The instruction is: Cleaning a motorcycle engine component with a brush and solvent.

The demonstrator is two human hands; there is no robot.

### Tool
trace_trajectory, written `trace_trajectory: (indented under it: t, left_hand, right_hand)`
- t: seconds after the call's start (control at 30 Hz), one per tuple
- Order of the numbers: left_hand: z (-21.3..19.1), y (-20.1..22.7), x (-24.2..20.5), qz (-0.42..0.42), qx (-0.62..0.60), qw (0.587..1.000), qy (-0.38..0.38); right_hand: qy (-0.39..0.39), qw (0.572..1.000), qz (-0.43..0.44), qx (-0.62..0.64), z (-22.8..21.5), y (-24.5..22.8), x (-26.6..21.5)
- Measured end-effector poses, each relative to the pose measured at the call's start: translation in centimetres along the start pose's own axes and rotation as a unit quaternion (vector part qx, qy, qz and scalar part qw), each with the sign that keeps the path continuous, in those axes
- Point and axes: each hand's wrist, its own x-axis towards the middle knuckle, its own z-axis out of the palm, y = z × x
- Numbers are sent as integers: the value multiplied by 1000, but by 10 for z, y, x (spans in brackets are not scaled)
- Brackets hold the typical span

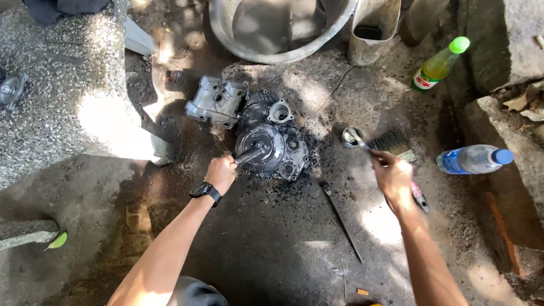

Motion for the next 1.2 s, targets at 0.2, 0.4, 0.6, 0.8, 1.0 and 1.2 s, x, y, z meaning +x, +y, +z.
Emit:
trace_trajectory:
  t: [0.2, 0.4, 0.6, 0.8, 1.0, 1.2]
  left_hand:
    - [-10, 13, -4, 4, -11, 1000, 4]
    - [-7, 12, -3, -41, -40, 998, -22]
    - [-16, 21, -5, -12, -15, 1000, 1]
    - [-17, 24, -6, -19, -8, 1000, -4]
    - [-14, 21, -8, 4, -6, 1000, 20]
    - [-12, 17, -8, 4, -3, 1000, 19]
  right_hand:
    - [-64, 980, -150, 116, 40, -76, -44]
    - [-83, 964, -209, 144, 81, -126, -28]
    - [-110, 969, -186, 118, 82, -115, -22]
    - [-154, 976, -112, 102, 73, -151, -28]
    - [-201, 973, -64, 90, 60, -135, -34]
    - [-135, 974, -169, 72, 86, -137, -22]
